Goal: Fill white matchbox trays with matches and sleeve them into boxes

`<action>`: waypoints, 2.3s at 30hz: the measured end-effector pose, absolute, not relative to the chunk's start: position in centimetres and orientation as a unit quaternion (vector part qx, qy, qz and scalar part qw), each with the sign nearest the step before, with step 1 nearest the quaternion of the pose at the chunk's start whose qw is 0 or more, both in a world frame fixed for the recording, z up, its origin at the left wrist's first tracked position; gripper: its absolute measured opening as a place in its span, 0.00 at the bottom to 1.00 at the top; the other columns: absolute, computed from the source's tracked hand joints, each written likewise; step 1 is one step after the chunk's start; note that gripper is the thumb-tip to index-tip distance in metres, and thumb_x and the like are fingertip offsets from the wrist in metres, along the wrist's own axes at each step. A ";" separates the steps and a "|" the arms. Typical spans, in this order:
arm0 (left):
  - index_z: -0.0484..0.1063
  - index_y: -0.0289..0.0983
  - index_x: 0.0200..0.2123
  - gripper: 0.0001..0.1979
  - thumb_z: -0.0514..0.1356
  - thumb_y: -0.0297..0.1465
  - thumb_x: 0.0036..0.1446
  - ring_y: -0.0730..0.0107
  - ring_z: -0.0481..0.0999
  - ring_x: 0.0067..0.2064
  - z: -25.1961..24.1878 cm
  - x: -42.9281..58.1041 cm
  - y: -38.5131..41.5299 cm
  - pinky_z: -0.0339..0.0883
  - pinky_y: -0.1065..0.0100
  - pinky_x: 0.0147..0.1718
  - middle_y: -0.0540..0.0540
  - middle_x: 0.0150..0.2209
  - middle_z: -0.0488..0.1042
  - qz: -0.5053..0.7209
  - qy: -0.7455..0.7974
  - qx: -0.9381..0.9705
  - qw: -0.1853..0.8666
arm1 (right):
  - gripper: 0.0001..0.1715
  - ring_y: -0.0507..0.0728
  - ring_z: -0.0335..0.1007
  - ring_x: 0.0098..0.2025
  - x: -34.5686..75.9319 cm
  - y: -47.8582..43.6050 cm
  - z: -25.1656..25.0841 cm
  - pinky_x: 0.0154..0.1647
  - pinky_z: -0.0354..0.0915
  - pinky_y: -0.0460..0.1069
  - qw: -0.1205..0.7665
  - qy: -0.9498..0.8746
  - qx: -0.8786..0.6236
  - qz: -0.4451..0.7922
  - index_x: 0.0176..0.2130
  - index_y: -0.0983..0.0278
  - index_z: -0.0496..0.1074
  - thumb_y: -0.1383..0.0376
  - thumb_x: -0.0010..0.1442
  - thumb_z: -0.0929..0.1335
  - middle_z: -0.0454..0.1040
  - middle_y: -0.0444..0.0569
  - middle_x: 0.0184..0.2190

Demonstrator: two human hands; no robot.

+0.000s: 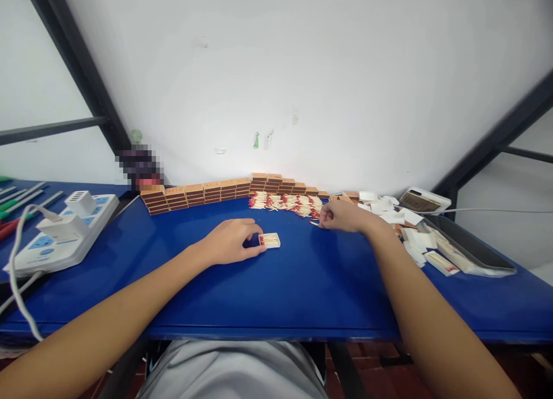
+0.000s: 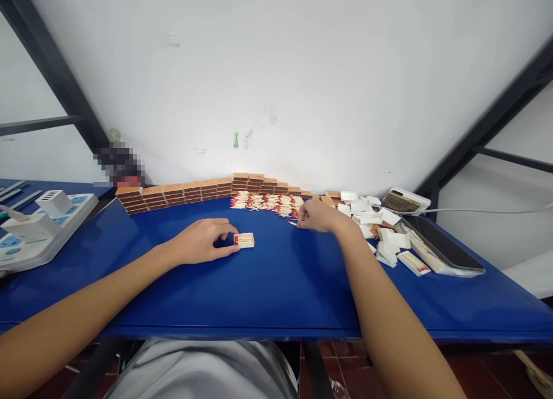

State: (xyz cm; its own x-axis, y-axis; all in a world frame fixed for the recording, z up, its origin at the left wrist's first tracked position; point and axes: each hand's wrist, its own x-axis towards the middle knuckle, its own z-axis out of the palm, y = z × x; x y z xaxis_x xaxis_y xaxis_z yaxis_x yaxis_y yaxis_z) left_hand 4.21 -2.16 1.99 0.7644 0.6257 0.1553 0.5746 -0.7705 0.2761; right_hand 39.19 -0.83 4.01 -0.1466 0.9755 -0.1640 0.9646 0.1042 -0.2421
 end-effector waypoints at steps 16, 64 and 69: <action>0.80 0.39 0.50 0.16 0.62 0.43 0.67 0.67 0.74 0.34 1.8 4.2 -2.1 0.60 0.66 0.32 0.47 0.37 0.76 0.132 0.309 0.937 0.100 | 0.08 0.54 0.67 0.29 33.4 -3.2 4.9 0.30 0.58 0.48 0.141 -0.820 -0.521 0.192 0.36 0.64 0.79 0.62 0.61 0.70 0.76 0.46 0.28; 0.80 0.40 0.49 0.15 0.62 0.42 0.67 0.67 0.74 0.34 1.8 4.3 -2.2 0.61 0.66 0.32 0.48 0.36 0.75 0.128 0.310 0.937 0.099 | 0.09 0.54 0.68 0.33 31.3 -3.2 3.8 0.36 0.56 0.48 0.172 -0.855 -0.485 0.064 0.39 0.64 0.80 0.69 0.66 0.68 0.76 0.48 0.31; 0.80 0.40 0.50 0.16 0.62 0.43 0.67 0.67 0.75 0.34 1.9 4.2 -2.2 0.60 0.66 0.32 0.47 0.36 0.75 0.125 0.311 0.936 0.102 | 0.10 0.55 0.70 0.32 36.7 -1.6 4.7 0.33 0.56 0.48 0.073 -0.772 -0.631 0.040 0.38 0.65 0.81 0.71 0.63 0.68 0.80 0.51 0.33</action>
